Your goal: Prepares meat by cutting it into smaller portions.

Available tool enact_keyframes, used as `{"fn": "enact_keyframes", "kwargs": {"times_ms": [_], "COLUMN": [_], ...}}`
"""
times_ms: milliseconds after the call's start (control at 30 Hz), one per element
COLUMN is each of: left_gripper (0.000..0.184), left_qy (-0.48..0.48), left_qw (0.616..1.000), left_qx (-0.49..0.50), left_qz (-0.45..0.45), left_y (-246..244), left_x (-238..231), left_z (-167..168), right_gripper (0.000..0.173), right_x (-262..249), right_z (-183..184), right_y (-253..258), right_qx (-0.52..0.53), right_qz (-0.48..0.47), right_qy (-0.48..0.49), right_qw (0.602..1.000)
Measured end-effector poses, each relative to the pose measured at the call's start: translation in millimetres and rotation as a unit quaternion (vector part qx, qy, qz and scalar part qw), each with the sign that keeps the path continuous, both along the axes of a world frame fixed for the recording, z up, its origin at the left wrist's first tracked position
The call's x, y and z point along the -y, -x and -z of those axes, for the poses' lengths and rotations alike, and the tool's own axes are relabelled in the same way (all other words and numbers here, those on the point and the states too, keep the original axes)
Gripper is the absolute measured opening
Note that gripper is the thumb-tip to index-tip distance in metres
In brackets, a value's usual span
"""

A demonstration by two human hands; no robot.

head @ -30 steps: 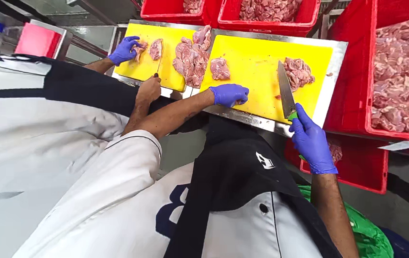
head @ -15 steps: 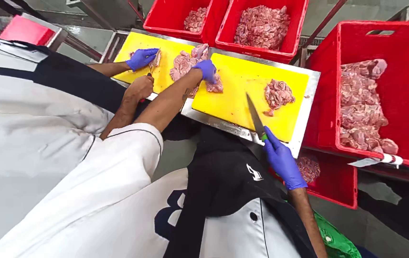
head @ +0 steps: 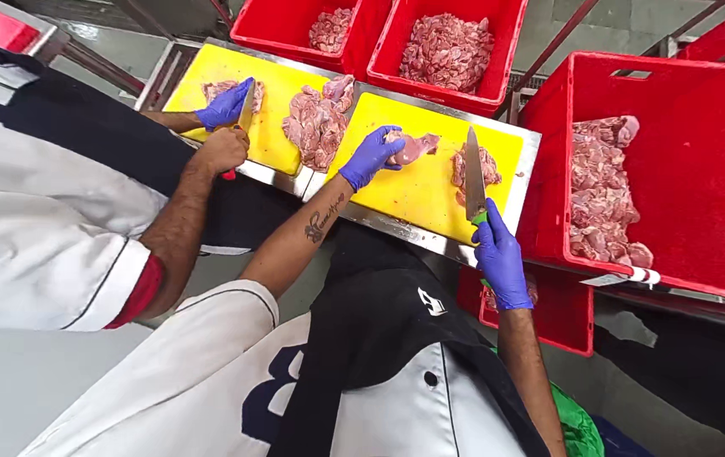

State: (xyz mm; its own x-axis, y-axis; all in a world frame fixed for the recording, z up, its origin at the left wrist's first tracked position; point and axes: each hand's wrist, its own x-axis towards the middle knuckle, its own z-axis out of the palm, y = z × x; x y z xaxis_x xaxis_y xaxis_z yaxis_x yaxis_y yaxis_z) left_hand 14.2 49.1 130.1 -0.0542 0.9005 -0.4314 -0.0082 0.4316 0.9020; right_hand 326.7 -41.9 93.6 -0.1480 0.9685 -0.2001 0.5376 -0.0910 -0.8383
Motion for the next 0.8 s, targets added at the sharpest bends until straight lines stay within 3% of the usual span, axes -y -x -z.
{"fn": "enact_keyframes", "kwargs": {"times_ms": [133,233,300,367,467,533,600,667,700,800], "left_gripper": [0.045,0.047,0.051,0.053,0.04,0.02,0.017,0.027,0.03,0.038], "left_qy": [-0.029,-0.016,-0.042,-0.149,-0.331,-0.386,-0.396,-0.321,-0.259,-0.17], "left_qw": [0.966,0.927,0.894,0.83,0.702,0.617,0.57,0.559,0.574,0.679], "left_qx": [-0.253,-0.371,-0.438,-0.505,-0.498,-0.476,-0.464,-0.492,-0.501,-0.46], "left_qz": [0.037,0.049,0.083,0.182,0.388,0.494,0.551,0.585,0.594,0.546], "left_y": [14,30,39,49,55,47,37,24,19,15], "left_x": [36,50,51,52,16,-9,-31,-44,-48,-63], "left_z": [88,83,73,70,67,70,70,60,53,42], "right_gripper": [0.05,0.05,0.05,0.05,0.051,0.051,0.051,0.051,0.051,0.05], "right_x": [10,22,26,31,20,17,16,19,22,31], "right_z": [14,44,46,41,36,37,38,38,39,40], "right_y": [26,26,21,21,23,22,21,18,18,14], "right_qx": [-0.069,-0.093,-0.088,-0.053,-0.004,0.014,0.018,0.011,0.004,-0.009], "right_qz": [-0.078,-0.067,-0.029,-0.027,-0.056,-0.07,-0.073,-0.068,-0.065,-0.051], "right_qy": [0.091,0.178,0.167,0.145,0.107,0.099,0.096,0.097,0.096,0.104], "right_qw": [0.99,0.977,0.982,0.988,0.993,0.993,0.993,0.993,0.993,0.993]}}
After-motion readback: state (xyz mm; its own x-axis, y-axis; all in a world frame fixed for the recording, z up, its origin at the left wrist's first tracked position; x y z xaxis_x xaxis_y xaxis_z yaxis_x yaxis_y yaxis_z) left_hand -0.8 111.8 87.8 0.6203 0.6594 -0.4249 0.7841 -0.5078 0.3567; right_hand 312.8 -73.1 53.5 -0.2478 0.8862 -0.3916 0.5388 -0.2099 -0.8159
